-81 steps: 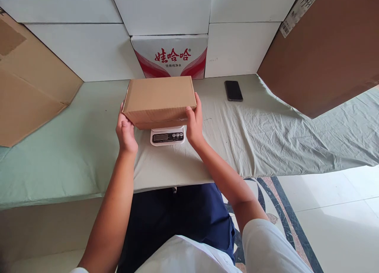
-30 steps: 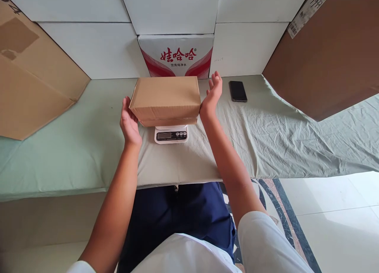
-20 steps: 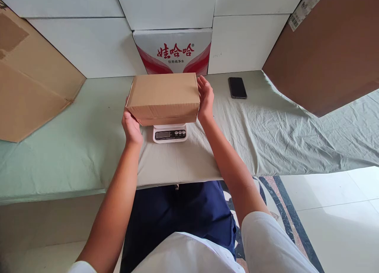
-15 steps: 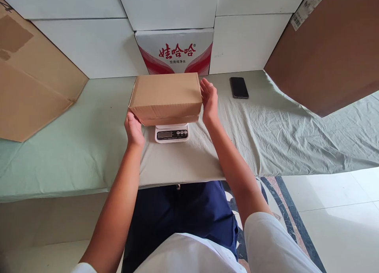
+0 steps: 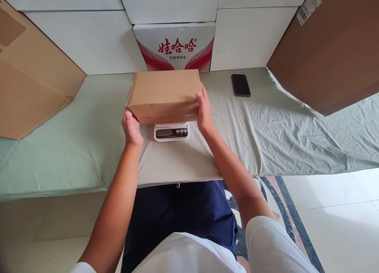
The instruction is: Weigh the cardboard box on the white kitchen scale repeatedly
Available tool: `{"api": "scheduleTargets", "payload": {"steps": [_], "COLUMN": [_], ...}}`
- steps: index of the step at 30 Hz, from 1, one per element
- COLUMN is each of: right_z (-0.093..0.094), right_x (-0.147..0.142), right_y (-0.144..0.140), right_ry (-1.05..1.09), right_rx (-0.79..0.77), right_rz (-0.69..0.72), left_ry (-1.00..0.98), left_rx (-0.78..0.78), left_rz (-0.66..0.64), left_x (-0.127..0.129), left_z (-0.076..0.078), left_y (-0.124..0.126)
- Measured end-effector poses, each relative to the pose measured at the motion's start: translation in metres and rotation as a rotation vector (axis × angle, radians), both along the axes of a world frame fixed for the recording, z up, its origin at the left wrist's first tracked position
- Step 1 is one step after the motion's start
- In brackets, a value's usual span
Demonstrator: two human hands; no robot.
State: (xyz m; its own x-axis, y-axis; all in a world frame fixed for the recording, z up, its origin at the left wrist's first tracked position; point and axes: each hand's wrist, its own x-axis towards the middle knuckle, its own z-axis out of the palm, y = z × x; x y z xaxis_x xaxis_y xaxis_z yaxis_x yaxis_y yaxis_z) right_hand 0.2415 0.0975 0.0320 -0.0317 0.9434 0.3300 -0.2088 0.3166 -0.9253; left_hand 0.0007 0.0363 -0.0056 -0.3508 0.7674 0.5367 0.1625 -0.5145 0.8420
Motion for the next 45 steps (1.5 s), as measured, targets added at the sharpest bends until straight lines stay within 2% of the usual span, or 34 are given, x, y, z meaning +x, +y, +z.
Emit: {"api": "scheduleTargets", "payload": {"steps": [14, 27, 31, 38, 45], "right_z": [0.002, 0.003, -0.001, -0.001, -0.003], "right_x": [-0.002, -0.002, 0.003, 0.026, 0.017], "right_y": [-0.007, -0.006, -0.001, 0.014, 0.008], "right_ry": [0.017, -0.011, -0.047, -0.077, -0.033], "right_rx": [-0.016, 0.024, -0.007, -0.015, 0.018], "right_rz": [-0.013, 0.011, -0.059, -0.146, -0.137], "left_ry": [0.01, 0.004, 0.01, -0.049, -0.143], "left_rx": [0.034, -0.005, 0.0, 0.009, 0.008], "left_rz": [-0.024, -0.026, -0.041, 0.011, -0.05], "left_x": [-0.001, 0.0, -0.007, -0.021, -0.018], "left_z": [-0.001, -0.001, 0.0, 0.005, 0.003], "left_y": [0.002, 0.002, 0.003, 0.001, 0.003]}}
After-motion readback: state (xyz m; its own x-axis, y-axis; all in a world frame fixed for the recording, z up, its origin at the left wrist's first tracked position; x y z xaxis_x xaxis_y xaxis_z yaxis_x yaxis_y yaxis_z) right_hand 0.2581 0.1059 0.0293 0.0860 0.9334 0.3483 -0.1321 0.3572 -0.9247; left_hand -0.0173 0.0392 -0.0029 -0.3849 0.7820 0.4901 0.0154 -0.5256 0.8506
